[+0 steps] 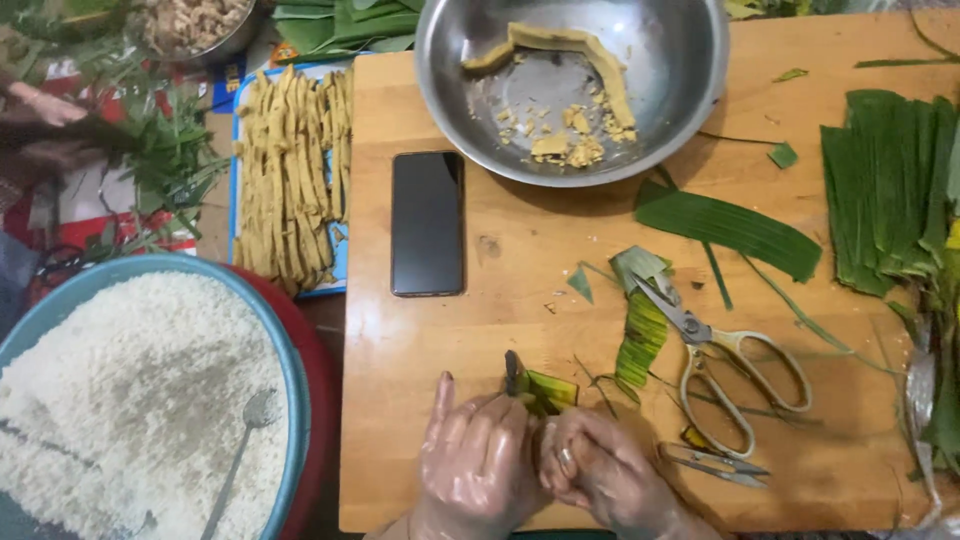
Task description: Wrapping rice and filling in banana leaves and tying them with string to make food parcels
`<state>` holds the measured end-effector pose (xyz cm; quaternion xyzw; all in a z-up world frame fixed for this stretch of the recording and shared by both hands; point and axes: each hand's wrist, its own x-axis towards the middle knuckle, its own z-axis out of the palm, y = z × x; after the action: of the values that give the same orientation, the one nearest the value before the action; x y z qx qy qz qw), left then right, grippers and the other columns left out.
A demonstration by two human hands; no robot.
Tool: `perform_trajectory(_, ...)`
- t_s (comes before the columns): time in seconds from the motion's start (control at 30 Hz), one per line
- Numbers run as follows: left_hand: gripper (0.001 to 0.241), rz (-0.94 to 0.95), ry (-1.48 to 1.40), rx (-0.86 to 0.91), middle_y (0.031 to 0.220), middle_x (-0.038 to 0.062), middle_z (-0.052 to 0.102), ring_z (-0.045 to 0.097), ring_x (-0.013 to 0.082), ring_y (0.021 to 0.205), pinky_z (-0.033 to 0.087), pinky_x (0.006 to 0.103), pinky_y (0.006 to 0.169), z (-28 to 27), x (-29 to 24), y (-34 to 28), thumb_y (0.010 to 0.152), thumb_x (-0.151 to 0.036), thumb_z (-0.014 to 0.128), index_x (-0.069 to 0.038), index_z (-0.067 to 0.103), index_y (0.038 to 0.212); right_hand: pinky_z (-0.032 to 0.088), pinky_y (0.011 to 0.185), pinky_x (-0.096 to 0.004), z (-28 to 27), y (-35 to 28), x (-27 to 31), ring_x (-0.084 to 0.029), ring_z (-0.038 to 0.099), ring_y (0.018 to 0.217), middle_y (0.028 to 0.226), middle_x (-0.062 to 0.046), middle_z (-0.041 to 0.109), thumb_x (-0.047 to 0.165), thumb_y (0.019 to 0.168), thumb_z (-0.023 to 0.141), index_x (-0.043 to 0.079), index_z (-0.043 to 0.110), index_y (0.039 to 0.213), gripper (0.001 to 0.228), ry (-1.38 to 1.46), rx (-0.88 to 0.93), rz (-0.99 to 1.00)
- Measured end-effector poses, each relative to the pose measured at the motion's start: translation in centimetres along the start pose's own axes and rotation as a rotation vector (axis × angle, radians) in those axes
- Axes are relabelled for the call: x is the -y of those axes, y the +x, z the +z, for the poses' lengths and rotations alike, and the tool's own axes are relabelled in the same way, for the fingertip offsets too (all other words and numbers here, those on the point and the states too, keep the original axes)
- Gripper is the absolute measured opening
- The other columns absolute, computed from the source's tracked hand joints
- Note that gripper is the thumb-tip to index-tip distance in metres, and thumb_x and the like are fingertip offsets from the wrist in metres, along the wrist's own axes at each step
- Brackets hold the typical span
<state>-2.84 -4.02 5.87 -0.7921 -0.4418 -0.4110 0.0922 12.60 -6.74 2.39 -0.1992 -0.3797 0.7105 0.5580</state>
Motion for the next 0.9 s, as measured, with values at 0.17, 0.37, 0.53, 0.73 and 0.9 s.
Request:
perform_trajectory(0.17,0.016,-0.033,-0.252,0.070,0.088,0.008,0.075,0.075,0.0212,0.076,0.045,0.0464,0.107,-1.1,0.4,0.4,0.095,-0.015,0.059,-0.006,0.072,0.092,0.029,0.045,-0.026,-1.7,-2.8,-3.1,-0.015,0.037,0.054,0.069,-0.008,0.043,0.024,0.105,0.057,0.005,0.046,0.088,0.027,0.145,-0.222,0.306)
perform_trajectory(0.37,0.029,-0.457,-0.430,0.053,0.117,0.023,0.074,0.079,0.0301,0.106,0.048,0.0564,0.117,-1.2,-1.0,-1.2,0.096,-0.035,0.055,-0.014,0.072,0.085,0.055,0.086,-0.029,0.2,-0.9,-1.9,-0.013,0.065,0.094,0.105,-0.005,0.069,0.017,0.101,0.059,0.005,0.061,0.118,0.020,-0.580,-0.119,0.147)
perform_trajectory(0.53,0.034,-0.372,-0.339,0.139,0.119,0.016,0.075,0.076,0.0259,0.111,0.048,0.0556,0.114,-0.8,-1.4,-0.6,0.095,-0.045,0.052,-0.017,0.071,0.097,0.041,0.063,-0.027,-0.8,-0.6,-2.9,-0.011,0.052,0.075,0.088,-0.003,0.058,0.016,0.098,0.064,0.006,0.063,0.103,0.012,-0.339,-0.237,0.188)
perform_trajectory(0.73,0.024,-0.173,-0.160,0.272,0.107,0.011,0.071,0.071,0.0255,0.097,0.046,0.0576,0.111,-0.9,-0.2,-1.2,0.094,-0.026,0.063,-0.010,0.071,0.111,0.022,0.042,-0.021,-1.2,0.0,-2.8,-0.005,0.028,0.047,0.059,0.003,0.031,0.015,0.100,0.065,0.009,0.058,0.098,0.009,0.074,-0.357,0.402)
perform_trajectory(0.9,0.018,-0.127,-0.229,0.251,0.109,0.013,0.066,0.066,0.0284,0.094,0.051,0.0466,0.100,0.0,1.3,-0.8,0.093,-0.015,0.058,-0.011,0.070,0.106,0.020,0.038,-0.022,-2.3,-1.1,-3.7,-0.007,0.029,0.048,0.062,0.000,0.033,0.013,0.103,0.061,0.006,0.058,0.111,0.011,0.114,-0.344,0.320)
